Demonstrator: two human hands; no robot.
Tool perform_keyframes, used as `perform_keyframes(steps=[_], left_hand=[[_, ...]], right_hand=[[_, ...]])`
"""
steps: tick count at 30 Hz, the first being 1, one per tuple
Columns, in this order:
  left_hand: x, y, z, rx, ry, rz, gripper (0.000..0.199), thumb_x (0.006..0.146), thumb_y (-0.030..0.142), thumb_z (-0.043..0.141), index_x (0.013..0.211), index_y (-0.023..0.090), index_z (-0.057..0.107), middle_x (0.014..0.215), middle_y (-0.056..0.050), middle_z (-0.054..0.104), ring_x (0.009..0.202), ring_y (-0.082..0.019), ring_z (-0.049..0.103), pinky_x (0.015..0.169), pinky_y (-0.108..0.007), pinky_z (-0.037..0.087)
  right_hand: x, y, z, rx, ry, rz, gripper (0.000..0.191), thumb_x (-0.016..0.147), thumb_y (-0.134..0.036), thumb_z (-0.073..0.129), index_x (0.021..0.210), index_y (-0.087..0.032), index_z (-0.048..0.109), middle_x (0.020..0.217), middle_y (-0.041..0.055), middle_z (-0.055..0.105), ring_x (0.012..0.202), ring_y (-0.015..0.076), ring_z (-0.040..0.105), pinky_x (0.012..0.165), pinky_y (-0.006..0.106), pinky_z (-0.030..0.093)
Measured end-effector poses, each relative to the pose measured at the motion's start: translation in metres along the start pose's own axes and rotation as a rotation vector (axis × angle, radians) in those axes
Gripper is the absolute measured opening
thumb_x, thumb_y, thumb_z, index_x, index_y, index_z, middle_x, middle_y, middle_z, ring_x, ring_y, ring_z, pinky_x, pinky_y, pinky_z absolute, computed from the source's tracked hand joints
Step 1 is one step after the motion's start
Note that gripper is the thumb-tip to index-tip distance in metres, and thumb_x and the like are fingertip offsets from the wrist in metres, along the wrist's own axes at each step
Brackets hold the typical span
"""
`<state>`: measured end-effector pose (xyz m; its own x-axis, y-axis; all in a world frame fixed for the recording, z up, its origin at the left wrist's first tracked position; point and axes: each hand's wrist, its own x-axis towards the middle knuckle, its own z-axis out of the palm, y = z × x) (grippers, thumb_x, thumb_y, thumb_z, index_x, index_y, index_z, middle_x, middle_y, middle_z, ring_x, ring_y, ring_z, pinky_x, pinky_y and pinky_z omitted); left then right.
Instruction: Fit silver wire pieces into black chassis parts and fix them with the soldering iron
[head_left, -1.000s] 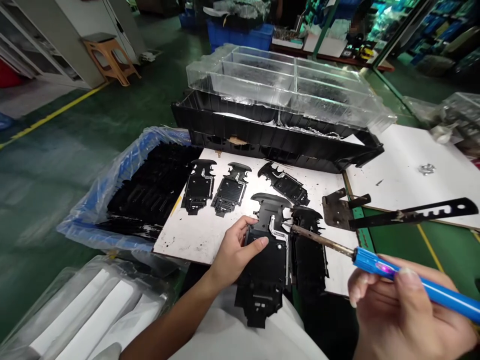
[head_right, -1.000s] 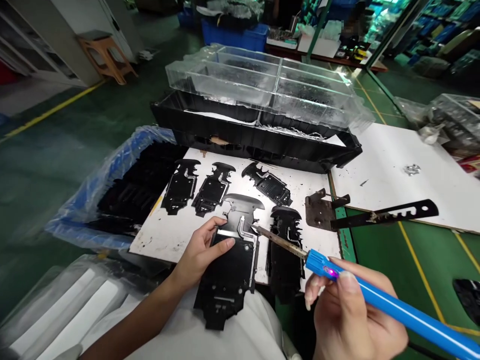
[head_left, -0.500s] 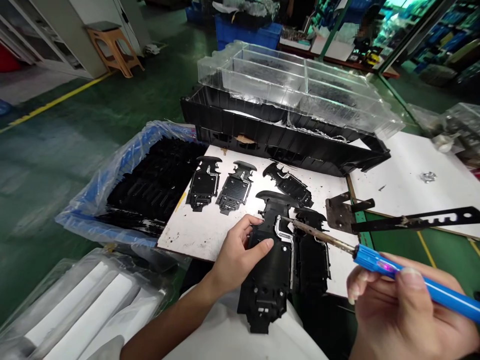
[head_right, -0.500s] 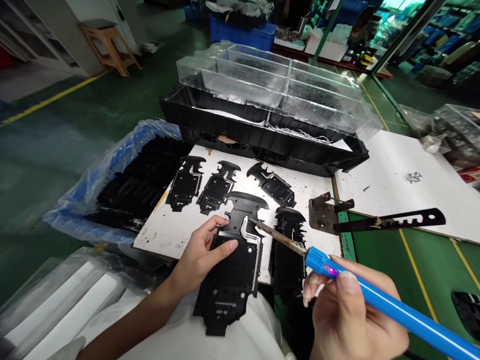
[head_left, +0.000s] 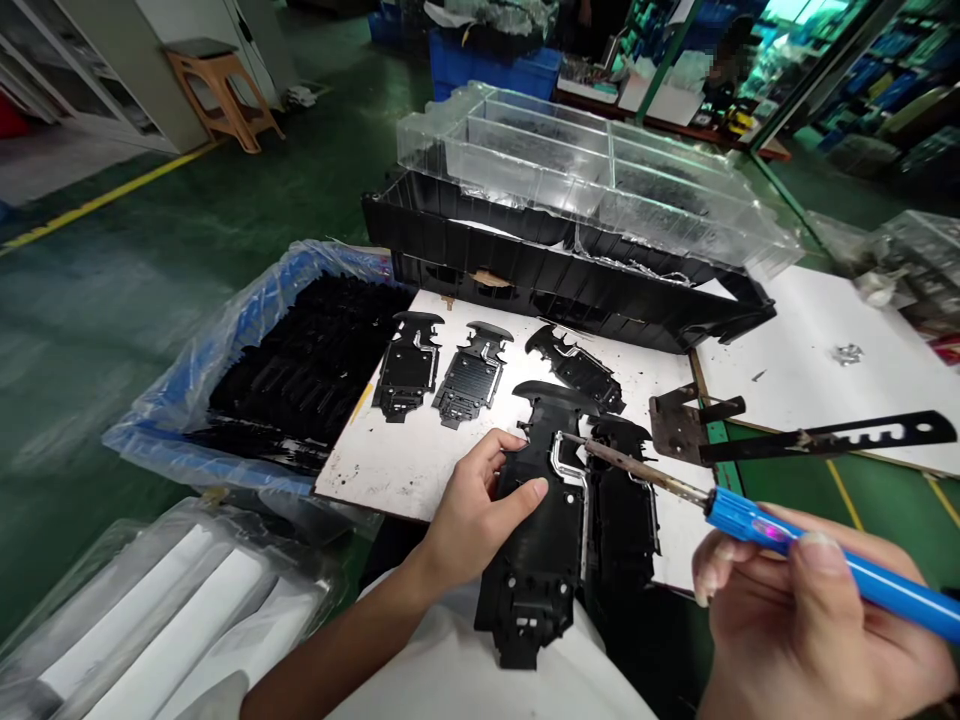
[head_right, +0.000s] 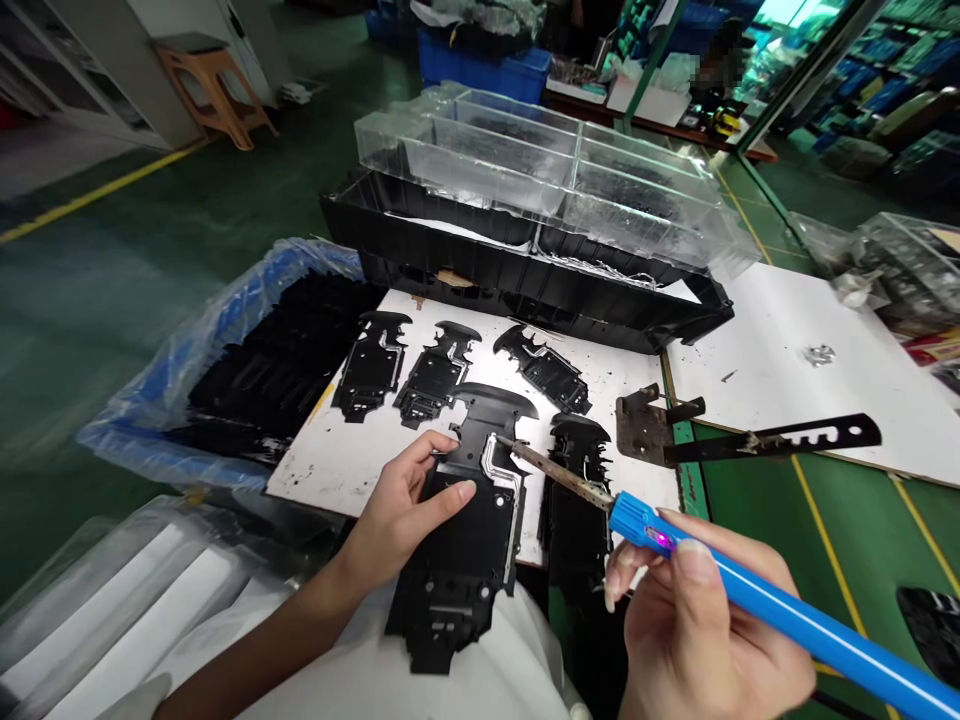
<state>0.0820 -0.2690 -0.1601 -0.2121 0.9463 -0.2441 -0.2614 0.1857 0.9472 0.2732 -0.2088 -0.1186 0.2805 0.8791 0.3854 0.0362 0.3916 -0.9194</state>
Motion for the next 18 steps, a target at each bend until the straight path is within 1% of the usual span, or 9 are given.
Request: perform_keyframes(steps=[9,18], left_hand=[[-0.0018,-0.0012,0.0000,0.009,0.000,0.024,0.025,0.088,0.031,0.069,0.103,0.022,0.051,0.081,0.002,0.055,0.078,-0.014,0.053,0.071,-0.026,0.046],[-0.0028,-0.0005,0.0005,0.021,0.010,0.019,0.026,0.088,0.033,0.070,0.103,0.022,0.052,0.080,0.002,0.056,0.077,-0.016,0.055,0.070,-0.027,0.046]], right_hand=[[-0.0010,-0.0011,0.0005,-0.001,-0.007,0.010,0.021,0.075,-0.029,0.074,0.081,-0.009,0.071,0.054,0.0008,0.061,0.032,0.0196,0.052,0.021,0.031,0.035],[-0.0010,-0.0016,-0.0012,0.002,-0.011,0.007,0.021,0.075,-0.029,0.073,0.082,-0.009,0.070,0.054,0.0002,0.062,0.032,0.0197,0.052,0.021,0.031,0.035]])
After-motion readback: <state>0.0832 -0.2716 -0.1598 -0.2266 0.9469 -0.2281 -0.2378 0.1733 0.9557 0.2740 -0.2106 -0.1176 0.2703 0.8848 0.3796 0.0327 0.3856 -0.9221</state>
